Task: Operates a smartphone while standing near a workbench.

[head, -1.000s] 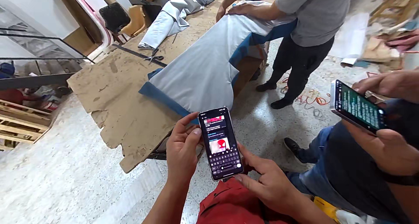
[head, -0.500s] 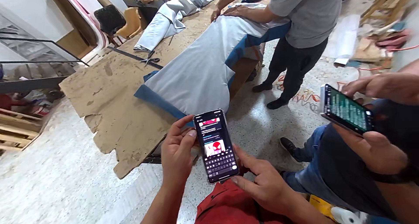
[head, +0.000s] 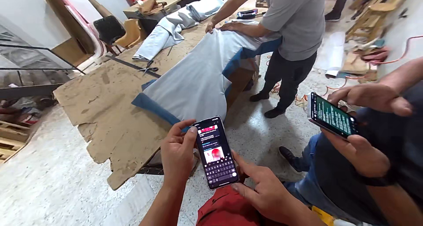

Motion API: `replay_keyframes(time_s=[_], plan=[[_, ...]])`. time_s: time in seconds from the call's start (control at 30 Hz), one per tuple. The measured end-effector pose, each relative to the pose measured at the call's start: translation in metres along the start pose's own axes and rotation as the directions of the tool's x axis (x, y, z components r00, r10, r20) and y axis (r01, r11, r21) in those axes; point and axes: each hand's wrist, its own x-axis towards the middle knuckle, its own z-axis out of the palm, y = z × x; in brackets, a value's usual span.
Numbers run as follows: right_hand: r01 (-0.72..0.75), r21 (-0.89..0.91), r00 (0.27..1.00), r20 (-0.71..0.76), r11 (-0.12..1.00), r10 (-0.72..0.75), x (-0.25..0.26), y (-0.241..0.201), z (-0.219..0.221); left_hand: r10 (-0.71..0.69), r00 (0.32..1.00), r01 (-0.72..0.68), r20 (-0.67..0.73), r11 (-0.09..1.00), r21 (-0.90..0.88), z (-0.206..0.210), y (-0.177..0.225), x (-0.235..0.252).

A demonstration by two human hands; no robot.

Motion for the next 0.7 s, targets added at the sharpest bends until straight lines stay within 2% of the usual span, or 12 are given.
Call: replay_keyframes(time_s=[0.07, 0.1, 0.17, 0.23, 0.3, 0.43, 0.5, 0.6, 0.63, 0.7], plan=[[0.132, -0.245, 0.987, -0.060, 0.961, -0.151, 0.000, -0.006, 0.005, -0.064, 0.995, 0.073, 0.073, 0.987, -0.141, 0.000, -0.007, 0.004], [0.204, -0.391, 0.964, -0.080, 0.898, -0.254, 0.000, -0.010, 0.009, -0.115, 0.981, 0.152, 0.156, 0.956, -0.251, 0.000, -0.013, 0.007], [0.303, -0.612, 0.909, -0.044, 0.731, -0.414, 0.004, -0.020, 0.015, -0.168, 0.918, 0.329, 0.360, 0.828, -0.454, 0.003, -0.024, 0.009], [0.360, -0.702, 0.884, 0.047, 0.615, -0.465, 0.007, -0.024, 0.019, -0.125, 0.853, 0.449, 0.506, 0.669, -0.593, 0.003, -0.035, 0.008], [0.378, -0.727, 0.881, 0.091, 0.574, -0.465, 0.008, -0.023, 0.021, -0.047, 0.823, 0.487, 0.566, 0.569, -0.662, 0.002, -0.042, 0.007], [0.358, -0.701, 0.883, 0.041, 0.617, -0.467, 0.008, -0.019, 0.019, -0.040, 0.835, 0.455, 0.549, 0.612, -0.647, 0.000, -0.041, 0.009], [0.337, -0.626, 0.887, -0.040, 0.704, -0.461, 0.007, -0.016, 0.018, -0.063, 0.856, 0.421, 0.513, 0.661, -0.622, 0.000, -0.036, 0.009], [0.236, -0.334, 0.925, -0.210, 0.912, -0.316, 0.005, -0.007, 0.008, -0.104, 0.953, 0.231, 0.284, 0.857, -0.461, 0.001, -0.023, 0.007], [0.209, -0.280, 0.934, -0.227, 0.937, -0.276, 0.003, -0.003, 0.004, -0.102, 0.975, 0.176, 0.199, 0.900, -0.399, 0.001, -0.020, 0.005], [0.217, -0.403, 0.909, -0.249, 0.889, -0.335, 0.002, 0.002, 0.003, -0.063, 0.985, 0.121, 0.161, 0.916, -0.382, 0.000, -0.020, 0.004]])
